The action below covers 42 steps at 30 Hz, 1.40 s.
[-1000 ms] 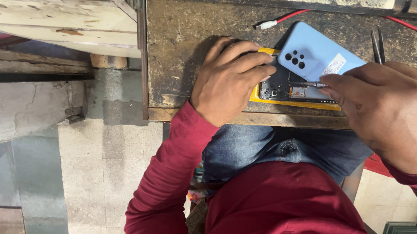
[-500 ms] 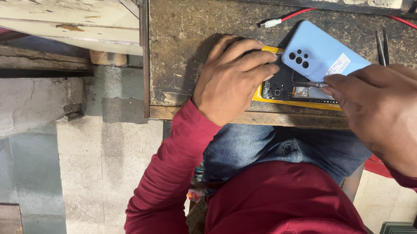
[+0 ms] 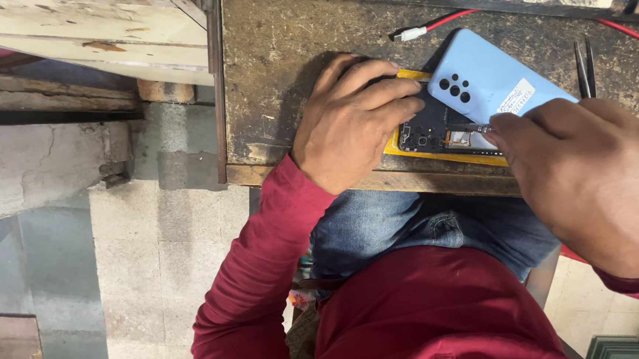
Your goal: The person removes a sticker from the back of a light blue smartphone using tweezers, then uses a screwdriver to remove screws from the back cover. The person then removes the back cover to expose the internal components.
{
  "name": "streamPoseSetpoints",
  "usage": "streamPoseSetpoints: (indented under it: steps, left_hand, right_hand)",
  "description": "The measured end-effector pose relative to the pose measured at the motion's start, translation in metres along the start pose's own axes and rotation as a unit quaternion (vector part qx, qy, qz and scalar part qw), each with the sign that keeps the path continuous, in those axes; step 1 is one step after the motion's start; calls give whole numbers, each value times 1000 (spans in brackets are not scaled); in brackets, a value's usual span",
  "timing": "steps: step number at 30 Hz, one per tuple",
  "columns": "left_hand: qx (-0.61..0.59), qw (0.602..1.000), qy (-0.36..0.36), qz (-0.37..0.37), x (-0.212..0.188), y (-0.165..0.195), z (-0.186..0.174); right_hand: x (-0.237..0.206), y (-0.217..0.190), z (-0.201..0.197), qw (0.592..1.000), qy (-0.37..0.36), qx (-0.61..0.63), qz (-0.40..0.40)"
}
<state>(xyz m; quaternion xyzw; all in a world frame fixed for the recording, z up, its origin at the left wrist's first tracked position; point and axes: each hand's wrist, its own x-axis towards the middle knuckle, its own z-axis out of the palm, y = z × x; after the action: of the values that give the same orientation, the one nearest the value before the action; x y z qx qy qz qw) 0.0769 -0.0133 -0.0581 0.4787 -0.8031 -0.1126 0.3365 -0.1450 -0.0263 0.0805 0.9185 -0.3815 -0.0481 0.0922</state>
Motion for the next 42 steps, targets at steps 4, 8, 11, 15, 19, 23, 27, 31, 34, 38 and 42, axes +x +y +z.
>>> streamPoseSetpoints:
  steps: [4, 8, 11, 15, 19, 23, 27, 31, 34, 38, 42]
  left_hand:
    - [-22, 1000, 8, -8, 2, 2, -4]
    - [-12, 1000, 3, -3, 6, 5, -10]
    - [-5, 1000, 6, -4, 9, 8, -13]
    - [-19, 1000, 5, 1, 12, 13, -18]
    - [-17, 1000, 1, 6, 14, 14, -20]
    - [-19, 1000, 1, -8, 14, 15, -17]
    - [-18, 1000, -2, -7, 12, 14, -18]
    - [-9, 1000, -10, -8, 13, 14, -18]
    - [-1, 1000, -4, -2, 13, 16, -18]
    - [-9, 1000, -5, -3, 14, 15, -18]
    - [-17, 1000, 4, 4, 14, 16, -18]
  right_hand:
    - [3, 5, 3, 987, -2, -66, -148]
    - [11, 10, 9, 967, -52, -143, -204]
    - [12, 10, 13, 961, -113, -158, -194]
    - [21, 17, 22, 957, 85, -34, -275]
    - [22, 17, 23, 955, -55, -174, -234]
    - [25, 19, 19, 958, 22, -108, -264]
    - [28, 21, 15, 959, -209, -85, -171]
    - [28, 22, 13, 955, -45, -80, -281]
    - [28, 22, 13, 965, -64, -121, -223]
    - [27, 25, 11, 967, -37, -55, -245]
    - [26, 29, 10, 959, -223, -86, -155]
